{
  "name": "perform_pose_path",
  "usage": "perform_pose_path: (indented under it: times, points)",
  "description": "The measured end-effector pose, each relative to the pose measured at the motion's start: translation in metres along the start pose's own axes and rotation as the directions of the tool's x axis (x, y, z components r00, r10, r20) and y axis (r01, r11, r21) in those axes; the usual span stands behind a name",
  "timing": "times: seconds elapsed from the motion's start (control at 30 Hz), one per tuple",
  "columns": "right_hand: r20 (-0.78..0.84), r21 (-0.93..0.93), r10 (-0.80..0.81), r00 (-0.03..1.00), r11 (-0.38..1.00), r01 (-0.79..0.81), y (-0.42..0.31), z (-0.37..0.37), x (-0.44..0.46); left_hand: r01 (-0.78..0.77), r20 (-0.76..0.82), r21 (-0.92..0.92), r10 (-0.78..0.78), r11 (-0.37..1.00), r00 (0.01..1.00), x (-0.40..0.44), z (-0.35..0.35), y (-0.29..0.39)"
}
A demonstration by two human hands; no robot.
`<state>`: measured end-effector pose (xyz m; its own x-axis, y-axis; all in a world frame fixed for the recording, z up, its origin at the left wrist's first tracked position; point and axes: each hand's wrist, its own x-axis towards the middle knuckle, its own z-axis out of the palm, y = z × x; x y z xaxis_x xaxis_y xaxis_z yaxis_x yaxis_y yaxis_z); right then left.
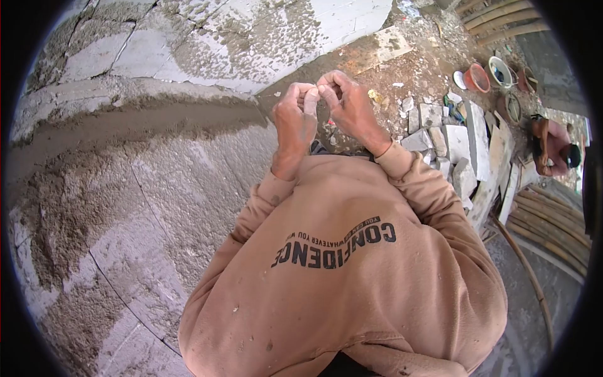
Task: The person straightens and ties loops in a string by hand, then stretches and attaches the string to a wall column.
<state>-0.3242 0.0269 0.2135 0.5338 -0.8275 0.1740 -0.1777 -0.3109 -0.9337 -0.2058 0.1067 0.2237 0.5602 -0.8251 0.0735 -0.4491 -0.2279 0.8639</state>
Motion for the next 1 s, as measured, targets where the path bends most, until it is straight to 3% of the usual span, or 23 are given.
perform_pose_path:
  times: [0.03, 0.13, 0.23, 0.5, 1.0]
  points:
    - [0.037, 0.022, 0.079, 0.996, 0.997, -0.079, -0.001, -0.001, 0.000, 0.006, -0.013, -0.038, -0.007, 0.999, 1.000, -0.001, 0.002, 0.001]
    - [0.193, 0.497, 0.321, 0.927, 0.783, -0.375, 0.013, 0.005, 0.000, 0.016, -0.051, -0.123, -0.022, 0.992, 0.998, -0.003, 0.003, 0.001]
    - [0.302, 0.626, 0.375, 0.876, 0.615, -0.479, 0.022, 0.004, 0.001, -0.020, -0.059, -0.128, 0.012, 0.992, 0.998, -0.004, 0.002, -0.001]
    - [0.362, 0.666, 0.356, 0.862, 0.548, -0.506, 0.024, 0.000, -0.001, -0.157, -0.044, 0.017, 0.158, 0.987, 0.986, -0.005, -0.002, -0.002]
    - [0.423, 0.706, 0.249, 0.871, 0.512, -0.489, 0.027, 0.002, -0.005, -0.084, -0.075, -0.051, 0.080, 0.995, 0.994, -0.008, -0.007, -0.008]
